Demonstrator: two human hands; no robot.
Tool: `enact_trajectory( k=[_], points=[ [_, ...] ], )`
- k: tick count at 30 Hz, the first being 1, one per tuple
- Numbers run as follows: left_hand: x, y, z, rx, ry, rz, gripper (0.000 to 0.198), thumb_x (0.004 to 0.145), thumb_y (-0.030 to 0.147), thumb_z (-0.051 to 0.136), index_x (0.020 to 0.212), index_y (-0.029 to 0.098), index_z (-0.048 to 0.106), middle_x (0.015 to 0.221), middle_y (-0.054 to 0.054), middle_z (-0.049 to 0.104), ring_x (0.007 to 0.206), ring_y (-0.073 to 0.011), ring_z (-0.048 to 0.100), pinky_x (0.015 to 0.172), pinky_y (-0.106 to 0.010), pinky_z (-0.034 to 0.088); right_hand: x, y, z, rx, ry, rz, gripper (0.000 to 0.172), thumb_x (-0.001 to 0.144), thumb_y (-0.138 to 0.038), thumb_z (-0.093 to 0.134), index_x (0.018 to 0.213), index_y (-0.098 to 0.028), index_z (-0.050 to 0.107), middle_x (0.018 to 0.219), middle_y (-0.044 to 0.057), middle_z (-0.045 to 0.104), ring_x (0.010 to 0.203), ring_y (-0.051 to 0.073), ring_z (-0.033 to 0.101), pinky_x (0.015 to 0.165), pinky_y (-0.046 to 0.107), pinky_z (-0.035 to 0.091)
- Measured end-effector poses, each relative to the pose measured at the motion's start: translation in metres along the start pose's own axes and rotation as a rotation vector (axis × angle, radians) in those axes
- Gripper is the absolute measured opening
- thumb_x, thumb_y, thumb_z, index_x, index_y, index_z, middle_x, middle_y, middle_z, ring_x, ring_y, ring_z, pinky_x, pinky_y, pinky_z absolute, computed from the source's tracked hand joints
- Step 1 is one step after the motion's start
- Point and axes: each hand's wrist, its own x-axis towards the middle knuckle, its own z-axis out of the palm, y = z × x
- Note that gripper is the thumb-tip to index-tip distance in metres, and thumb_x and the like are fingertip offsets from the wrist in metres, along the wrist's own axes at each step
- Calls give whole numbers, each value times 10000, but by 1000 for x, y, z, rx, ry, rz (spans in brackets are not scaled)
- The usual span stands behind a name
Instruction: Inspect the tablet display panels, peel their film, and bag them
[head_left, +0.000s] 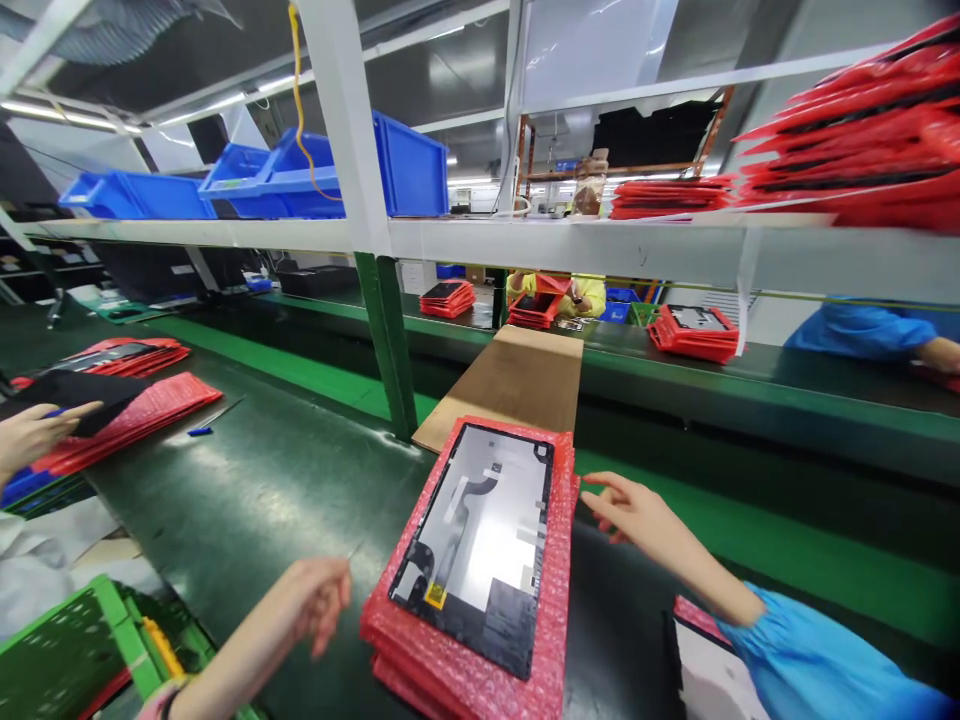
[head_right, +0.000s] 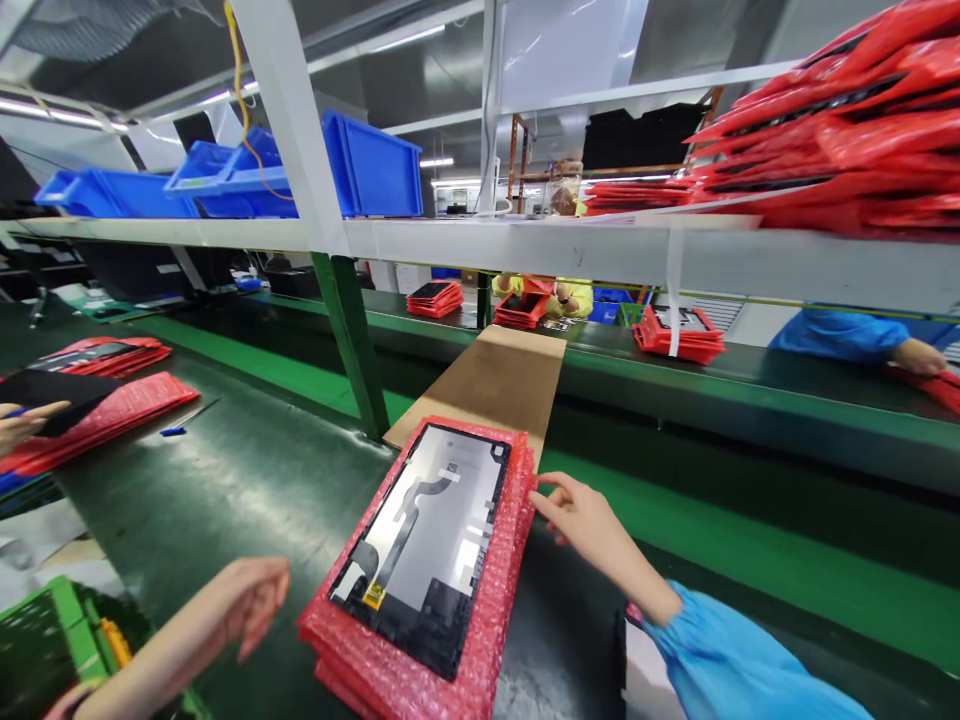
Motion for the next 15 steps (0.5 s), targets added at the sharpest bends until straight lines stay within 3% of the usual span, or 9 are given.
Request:
enact_trajectory(
  k=[2, 4, 6, 7, 12, 15],
  points=[
    [24, 12, -12, -26, 71, 30, 374, 611, 482, 775, 572, 152, 601, 416, 36, 526, 397, -95, 501, 433, -201, 398, -24, 19, 2, 218, 88, 124, 536, 638, -528, 726, 1052, -205, 618, 900, 65, 680, 893, 269, 670, 683, 356, 563],
    [49, 16, -11, -39, 82, -18, 345, 591, 442, 787, 730, 157, 650, 664, -11, 684, 664, -148, 648, 657, -233, 499, -50, 39, 13, 577, 130, 311, 622, 573, -537, 801, 1074, -226, 606, 1190, 115, 627, 1138, 298, 592, 805, 382, 564],
    [71, 14, 2, -17, 63, -104, 389, 608, 484, 765, 758, 146, 642, 748, -57, 710, 740, -196, 668, 699, -286, 509, -71, 55, 30, 784, 85, 509, 657, 451, -557, 863, 967, -212, 646, 1251, 147, 600, 1216, 354, 533, 841, 427, 556],
    [80, 11, 12, -1, 37, -139, 399, 623, 506, 748, 741, 143, 632, 732, -69, 707, 727, -214, 669, 691, -307, 510, -78, 61, 38, 840, 60, 541, 651, 444, -561, 868, 950, -208, 659, 1258, 149, 601, 1240, 359, 514, 862, 429, 547],
    [103, 6, 62, 64, -159, -183, 336, 676, 481, 676, 675, 154, 598, 700, -108, 703, 718, -281, 679, 739, -391, 527, -82, 70, 73, 880, 31, 577, 565, 591, -637, 767, 960, -216, 685, 1203, 124, 660, 1289, 340, 479, 902, 461, 504],
    [106, 17, 70, 124, -156, -99, 336, 708, 479, 633, 681, 146, 598, 696, -123, 687, 713, -296, 668, 732, -419, 527, -72, 75, 79, 849, 45, 465, 510, 679, -628, 701, 1000, -233, 690, 1227, 104, 659, 1277, 337, 493, 894, 477, 507]
  ],
)
